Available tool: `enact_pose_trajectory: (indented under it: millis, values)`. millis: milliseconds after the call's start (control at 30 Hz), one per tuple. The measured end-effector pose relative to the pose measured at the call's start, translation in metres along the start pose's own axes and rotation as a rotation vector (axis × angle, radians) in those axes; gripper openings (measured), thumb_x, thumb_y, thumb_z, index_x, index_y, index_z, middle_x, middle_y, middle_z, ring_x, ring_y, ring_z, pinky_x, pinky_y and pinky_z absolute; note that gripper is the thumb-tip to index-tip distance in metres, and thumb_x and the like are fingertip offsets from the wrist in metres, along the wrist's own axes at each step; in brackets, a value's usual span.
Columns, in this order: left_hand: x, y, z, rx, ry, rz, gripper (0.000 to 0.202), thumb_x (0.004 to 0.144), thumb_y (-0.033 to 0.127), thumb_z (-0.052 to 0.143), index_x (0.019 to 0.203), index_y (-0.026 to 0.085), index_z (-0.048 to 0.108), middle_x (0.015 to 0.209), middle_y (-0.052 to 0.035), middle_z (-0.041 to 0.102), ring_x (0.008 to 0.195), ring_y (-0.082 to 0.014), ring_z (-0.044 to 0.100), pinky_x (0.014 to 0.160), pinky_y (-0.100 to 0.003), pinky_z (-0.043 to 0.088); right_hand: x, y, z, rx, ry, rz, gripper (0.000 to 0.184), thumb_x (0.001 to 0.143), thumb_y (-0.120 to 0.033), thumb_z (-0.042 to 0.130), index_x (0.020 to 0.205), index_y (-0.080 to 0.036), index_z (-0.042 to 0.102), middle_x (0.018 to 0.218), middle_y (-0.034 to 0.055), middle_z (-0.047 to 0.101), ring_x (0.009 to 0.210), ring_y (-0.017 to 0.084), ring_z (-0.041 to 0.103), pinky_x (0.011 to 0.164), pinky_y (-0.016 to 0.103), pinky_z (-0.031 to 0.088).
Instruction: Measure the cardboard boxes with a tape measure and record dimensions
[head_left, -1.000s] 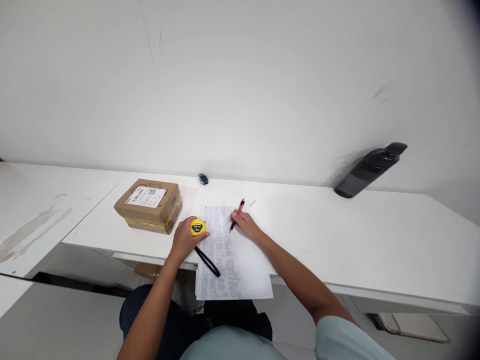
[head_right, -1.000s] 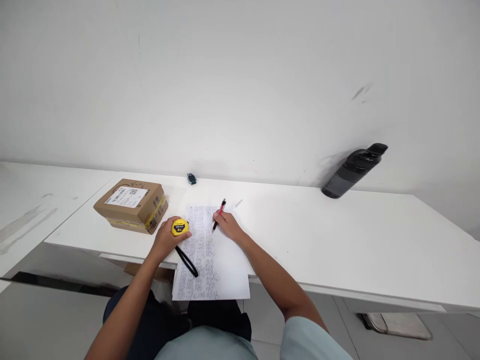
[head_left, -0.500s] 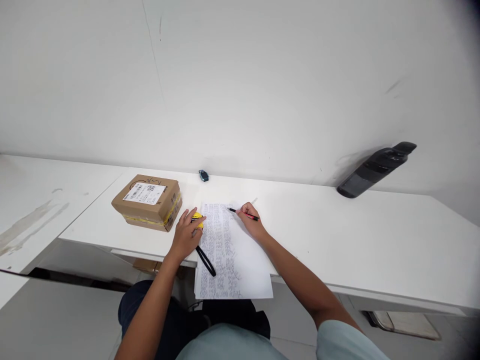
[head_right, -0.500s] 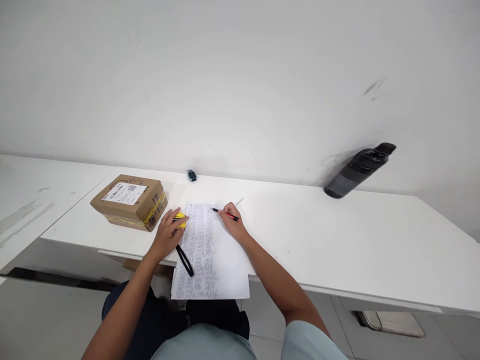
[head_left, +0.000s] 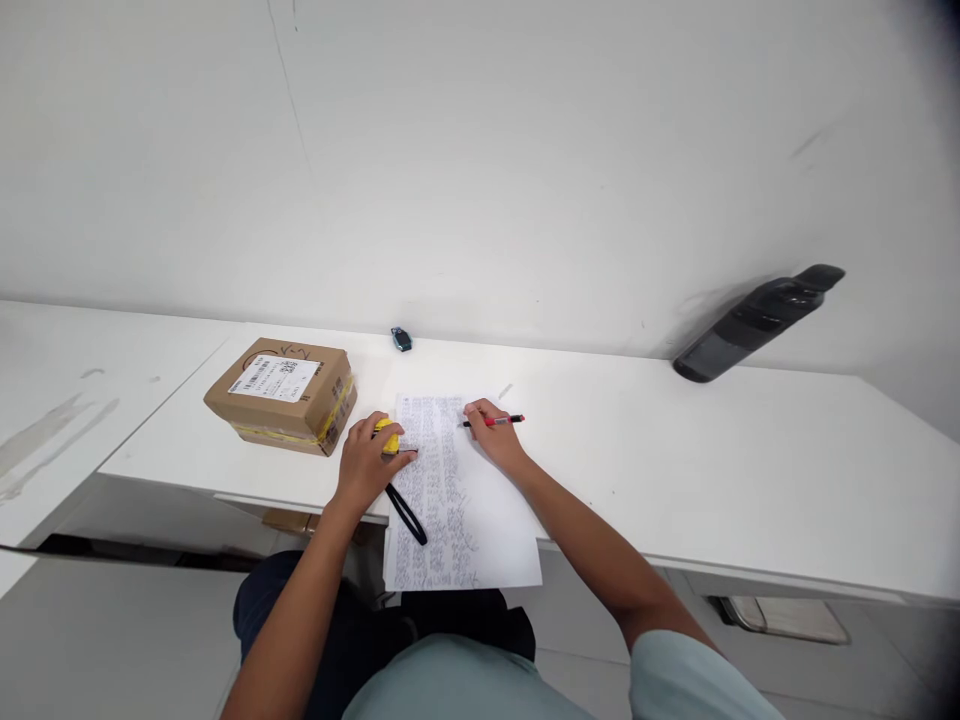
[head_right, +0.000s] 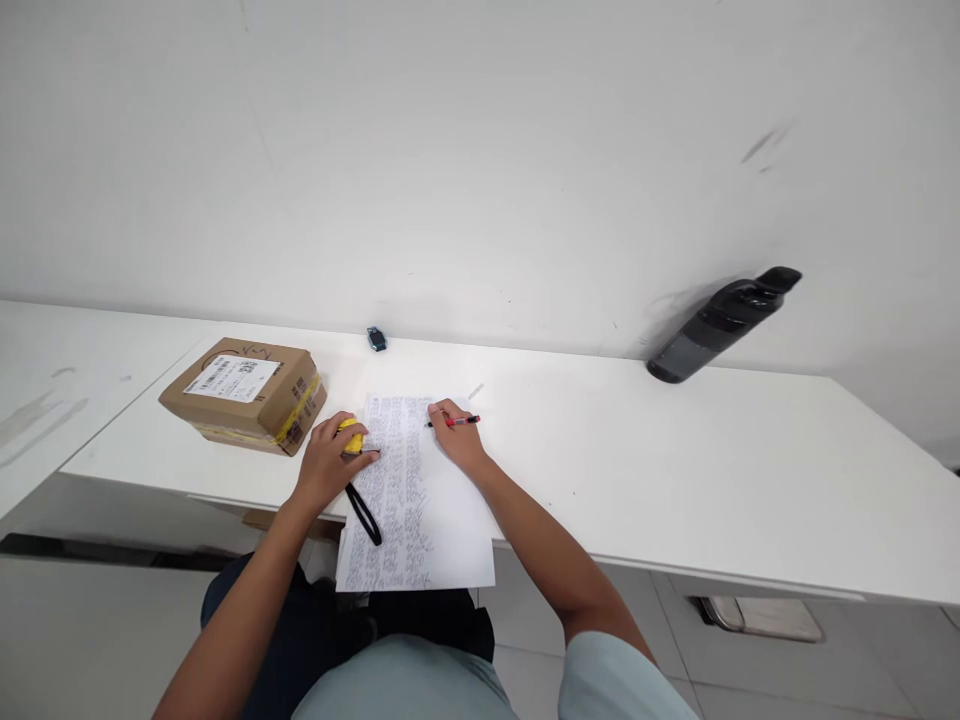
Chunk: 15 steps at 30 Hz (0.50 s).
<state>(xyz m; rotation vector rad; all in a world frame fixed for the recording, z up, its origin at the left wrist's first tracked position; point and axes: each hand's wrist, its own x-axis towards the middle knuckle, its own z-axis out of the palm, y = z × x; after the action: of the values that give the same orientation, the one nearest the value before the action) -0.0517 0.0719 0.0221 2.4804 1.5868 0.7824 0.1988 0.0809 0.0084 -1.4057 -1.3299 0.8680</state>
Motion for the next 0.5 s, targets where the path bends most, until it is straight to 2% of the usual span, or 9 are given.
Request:
enact_pose_trajectory:
  millis: [100, 233, 500]
  values:
    - [0.0005, -0.0022, 0.0023, 0.012, 0.016, 0.010, 0.028, 0.077, 0.041, 0.074, 0.100, 0.027, 0.066, 0.127, -0.0065, 0.055, 0.116, -0.0303, 0.049, 0.099, -0.043, 0.042, 0.0017, -0.0007, 0.0005, -0.045, 0.035, -0.018, 0.042, 0.086, -0.055, 0.049, 0.060, -0.024, 0.045, 0.052, -0.0039, 0.043, 0.055, 0.015, 0.044, 0.056, 0.028, 0.032]
    - [0.0021, -0.0070, 0.0071, 0.026, 0.046, 0.016, 0.028, 0.078, 0.041, 0.072, 0.102, 0.027, 0.066, 0.130, -0.0070, 0.055, 0.117, -0.0309, 0.048, 0.100, -0.044, 0.042, 0.0062, 0.0015, 0.0004, -0.060, 0.000, -0.048, 0.045, 0.085, -0.053, 0.051, 0.054, -0.023, 0.036, 0.053, -0.0046, 0.038, 0.054, 0.014, 0.041, 0.055, 0.027, 0.032]
    - [0.0013, -0.0072, 0.0068, 0.058, 0.047, 0.011, 0.030, 0.084, 0.038, 0.066, 0.113, 0.028, 0.067, 0.132, -0.0083, 0.053, 0.118, -0.0304, 0.049, 0.101, -0.044, 0.043, 0.0057, 0.0023, 0.0025, -0.052, -0.003, -0.051, 0.042, 0.085, -0.050, 0.051, 0.054, -0.023, 0.039, 0.051, -0.0040, 0.040, 0.052, 0.014, 0.041, 0.053, 0.028, 0.031]
